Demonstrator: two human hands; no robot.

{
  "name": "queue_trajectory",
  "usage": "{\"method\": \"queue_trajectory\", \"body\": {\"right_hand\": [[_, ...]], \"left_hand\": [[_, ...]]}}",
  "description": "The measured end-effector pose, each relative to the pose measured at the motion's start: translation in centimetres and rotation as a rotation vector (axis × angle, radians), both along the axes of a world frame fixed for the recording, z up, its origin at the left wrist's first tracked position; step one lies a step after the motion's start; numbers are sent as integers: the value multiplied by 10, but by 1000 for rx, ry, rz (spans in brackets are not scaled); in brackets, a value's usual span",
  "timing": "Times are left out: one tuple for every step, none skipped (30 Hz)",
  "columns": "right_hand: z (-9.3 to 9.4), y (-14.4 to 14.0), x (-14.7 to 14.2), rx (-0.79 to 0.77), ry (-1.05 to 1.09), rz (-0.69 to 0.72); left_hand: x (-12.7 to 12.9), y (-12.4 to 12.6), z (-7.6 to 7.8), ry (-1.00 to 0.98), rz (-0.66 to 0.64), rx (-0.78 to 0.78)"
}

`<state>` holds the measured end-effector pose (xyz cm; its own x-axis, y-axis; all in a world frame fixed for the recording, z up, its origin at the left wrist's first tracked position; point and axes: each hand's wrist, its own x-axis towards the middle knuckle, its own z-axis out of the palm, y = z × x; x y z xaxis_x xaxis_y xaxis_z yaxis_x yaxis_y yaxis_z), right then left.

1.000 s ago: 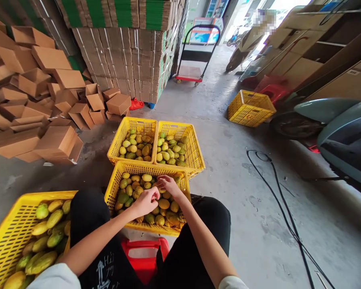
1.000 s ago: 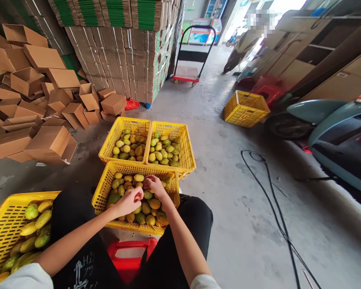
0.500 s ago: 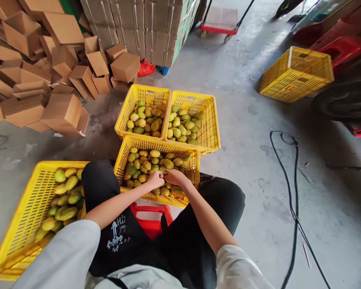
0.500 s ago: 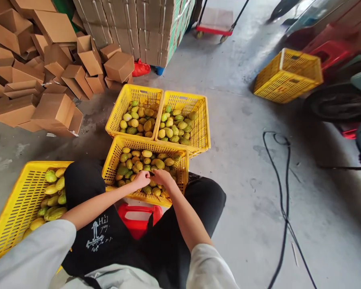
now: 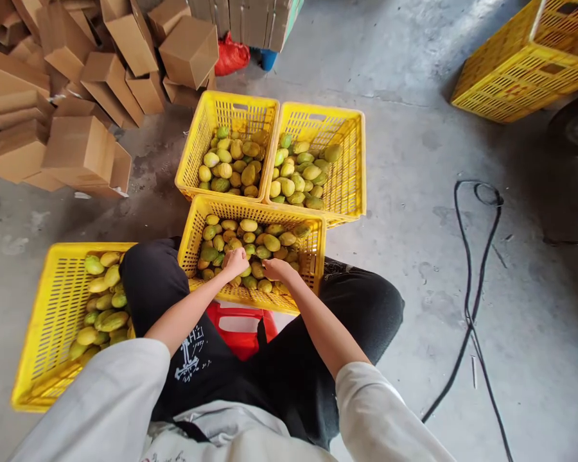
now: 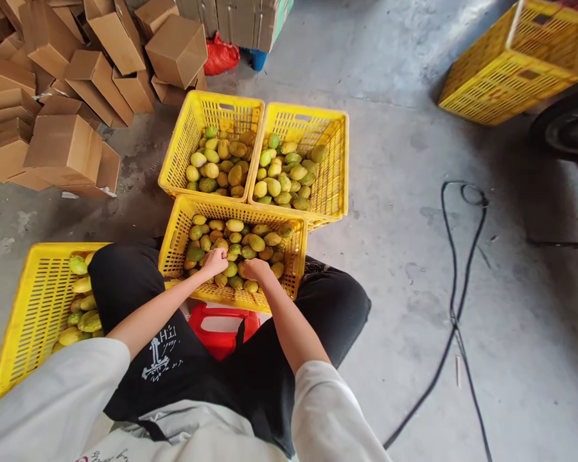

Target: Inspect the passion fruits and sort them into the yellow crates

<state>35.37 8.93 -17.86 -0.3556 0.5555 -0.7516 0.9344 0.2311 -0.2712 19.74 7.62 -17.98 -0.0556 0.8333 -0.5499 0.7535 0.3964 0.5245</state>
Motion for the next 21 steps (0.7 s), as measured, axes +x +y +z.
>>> {"method": "queue_trajectory", "body": {"right_hand": [[-2, 0, -2, -4, 3, 9], [-3, 1, -4, -7, 7, 16], [-5, 1, -6, -7, 10, 22], [-7, 1, -7, -6, 14, 26], [-9, 2, -9, -4, 18, 29], [-11, 2, -10, -4, 21, 32], [-13, 2, -11, -5, 24, 33], [-15, 3, -12, -8, 27, 34], [-17, 3, -13, -14, 29, 34], [-18, 3, -13, -23, 30, 33], [-20, 4, -13, -31, 31, 30], [-22, 4, -13, -39, 31, 25], [-25, 4, -13, -46, 33, 19], [-27, 4, -13, -51, 34, 10], [-29, 4, -12, -56, 37, 0], [-31, 4, -12, -61, 41, -11], [-33, 4, -12, -66, 48, -25], [-36, 4, -12, -72, 57, -41], [-38, 5, -11, -78, 68, -59], [-41, 5, -11, -84, 81, -81], [-44, 5, -11, -93, 98, -104]], "left_hand": [[0, 0, -2, 5, -11, -1], [-1, 0, -4, 10, -21, -1], [-1, 0, -6, 14, -29, 1], [-2, 1, -10, 18, -35, 3], [-4, 2, -13, 22, -37, 6], [-5, 3, -17, 28, -37, 7], [-7, 5, -21, 36, -34, 6], [-8, 6, -25, 47, -29, 5], [-10, 8, -28, 60, -23, 3], [-11, 10, -32, 74, -16, 1], [-12, 12, -36, 88, -8, -2], [-13, 13, -39, 101, 0, -6], [-14, 15, -42, 111, 7, -10], [-15, 15, -46, 120, 14, -15], [-17, 16, -49, 128, 22, -21], [-18, 16, -53, 134, 30, -27], [-19, 17, -56, 140, 38, -33], [-20, 17, -60, 145, 48, -40], [-21, 17, -64, 148, 58, -48], [-21, 17, -67, 150, 67, -57], [-22, 18, -71, 150, 76, -64]]}}
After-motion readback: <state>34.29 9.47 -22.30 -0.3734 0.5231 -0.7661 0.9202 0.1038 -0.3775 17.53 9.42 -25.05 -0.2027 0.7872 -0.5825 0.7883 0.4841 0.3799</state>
